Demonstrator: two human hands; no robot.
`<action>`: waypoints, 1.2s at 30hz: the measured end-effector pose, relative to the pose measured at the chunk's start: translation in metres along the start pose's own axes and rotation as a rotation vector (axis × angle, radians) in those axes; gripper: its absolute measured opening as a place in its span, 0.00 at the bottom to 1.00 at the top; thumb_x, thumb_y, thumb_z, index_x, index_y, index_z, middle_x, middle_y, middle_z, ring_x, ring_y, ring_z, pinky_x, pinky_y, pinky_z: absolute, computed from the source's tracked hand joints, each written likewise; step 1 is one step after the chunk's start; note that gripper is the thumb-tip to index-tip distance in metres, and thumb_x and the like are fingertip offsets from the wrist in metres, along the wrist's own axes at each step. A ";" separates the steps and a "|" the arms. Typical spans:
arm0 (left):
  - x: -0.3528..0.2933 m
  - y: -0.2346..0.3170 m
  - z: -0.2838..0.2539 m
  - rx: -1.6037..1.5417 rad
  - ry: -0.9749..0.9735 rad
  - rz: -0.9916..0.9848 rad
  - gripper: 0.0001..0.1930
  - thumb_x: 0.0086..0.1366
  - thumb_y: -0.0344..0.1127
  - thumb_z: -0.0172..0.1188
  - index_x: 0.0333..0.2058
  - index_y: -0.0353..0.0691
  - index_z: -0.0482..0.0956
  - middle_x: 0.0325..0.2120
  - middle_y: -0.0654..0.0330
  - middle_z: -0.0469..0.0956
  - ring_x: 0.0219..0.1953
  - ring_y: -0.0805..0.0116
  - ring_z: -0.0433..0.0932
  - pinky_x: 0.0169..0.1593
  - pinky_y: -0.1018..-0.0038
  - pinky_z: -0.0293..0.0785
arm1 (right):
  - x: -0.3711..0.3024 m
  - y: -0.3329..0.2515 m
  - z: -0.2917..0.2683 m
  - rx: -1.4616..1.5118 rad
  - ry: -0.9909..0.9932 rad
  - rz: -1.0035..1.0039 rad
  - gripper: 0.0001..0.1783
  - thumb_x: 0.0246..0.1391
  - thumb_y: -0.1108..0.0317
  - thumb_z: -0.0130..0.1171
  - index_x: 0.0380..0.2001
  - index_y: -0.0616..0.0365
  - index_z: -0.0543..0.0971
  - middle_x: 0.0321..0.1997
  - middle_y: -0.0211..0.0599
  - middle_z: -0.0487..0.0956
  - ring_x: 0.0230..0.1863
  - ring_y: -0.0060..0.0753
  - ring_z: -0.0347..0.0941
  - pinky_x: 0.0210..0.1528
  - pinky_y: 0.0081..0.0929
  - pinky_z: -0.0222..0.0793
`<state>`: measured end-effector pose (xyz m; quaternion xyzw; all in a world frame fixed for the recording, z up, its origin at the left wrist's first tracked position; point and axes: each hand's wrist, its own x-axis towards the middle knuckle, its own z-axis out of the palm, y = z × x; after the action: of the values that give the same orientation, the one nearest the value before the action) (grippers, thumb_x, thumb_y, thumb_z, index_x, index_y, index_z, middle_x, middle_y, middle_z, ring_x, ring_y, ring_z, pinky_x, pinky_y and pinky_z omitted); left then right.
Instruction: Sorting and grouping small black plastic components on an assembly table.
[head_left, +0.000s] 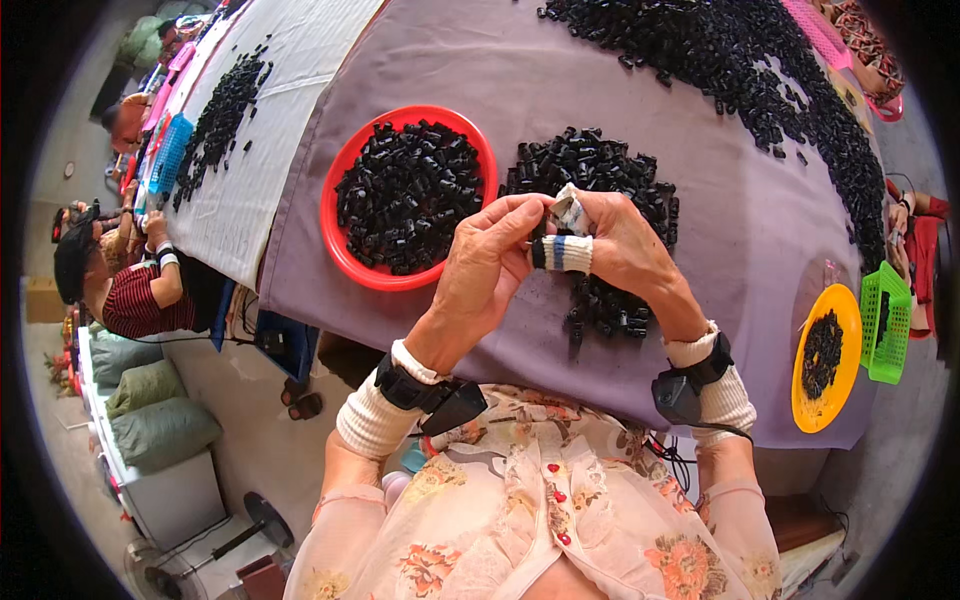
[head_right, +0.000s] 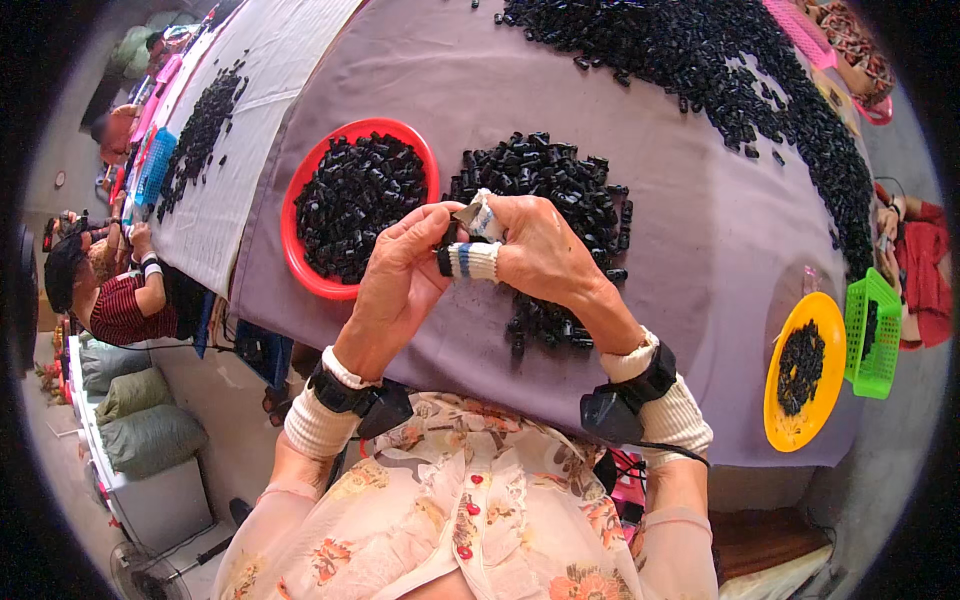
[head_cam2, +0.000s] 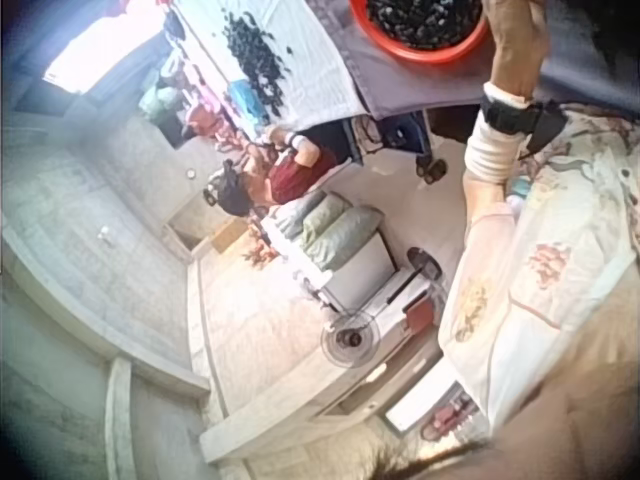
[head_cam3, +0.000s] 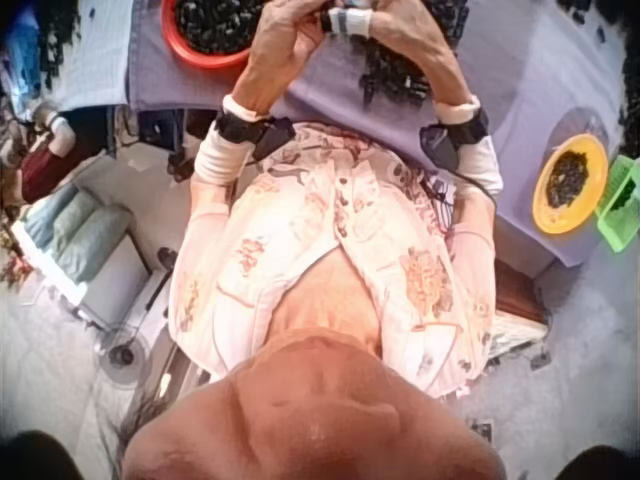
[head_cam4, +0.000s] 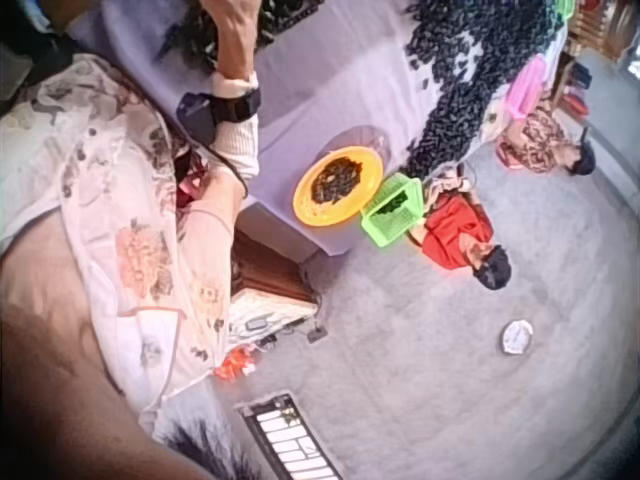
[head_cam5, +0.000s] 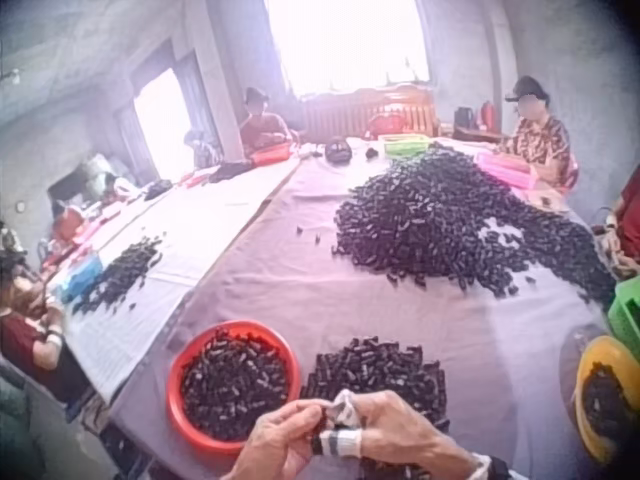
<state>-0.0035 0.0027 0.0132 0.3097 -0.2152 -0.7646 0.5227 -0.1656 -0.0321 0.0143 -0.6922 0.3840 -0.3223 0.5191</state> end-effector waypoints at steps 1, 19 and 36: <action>0.000 0.001 0.002 -0.001 0.000 -0.001 0.10 0.62 0.31 0.52 0.39 0.33 0.74 0.31 0.62 0.76 0.33 0.77 0.74 0.41 0.79 0.71 | 0.000 -0.001 -0.001 -0.010 0.008 -0.011 0.16 0.37 0.60 0.63 0.20 0.62 0.72 0.13 0.31 0.67 0.17 0.22 0.61 0.21 0.24 0.58; 0.004 0.001 0.000 0.056 0.013 -0.021 0.10 0.63 0.31 0.52 0.40 0.33 0.74 0.32 0.61 0.76 0.33 0.78 0.73 0.38 0.79 0.71 | 0.002 0.003 -0.010 -0.146 -0.043 -0.024 0.21 0.37 0.55 0.63 0.19 0.64 0.72 0.12 0.33 0.67 0.16 0.25 0.61 0.20 0.26 0.59; 0.005 0.000 0.000 0.084 -0.001 -0.003 0.08 0.61 0.31 0.54 0.38 0.33 0.75 0.33 0.60 0.77 0.33 0.75 0.75 0.36 0.78 0.73 | -0.002 0.007 -0.006 -0.119 -0.063 -0.052 0.15 0.42 0.63 0.60 0.23 0.66 0.73 0.13 0.38 0.69 0.15 0.25 0.61 0.20 0.28 0.60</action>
<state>-0.0048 -0.0021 0.0113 0.3313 -0.2471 -0.7558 0.5079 -0.1729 -0.0346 0.0091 -0.7417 0.3677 -0.2902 0.4801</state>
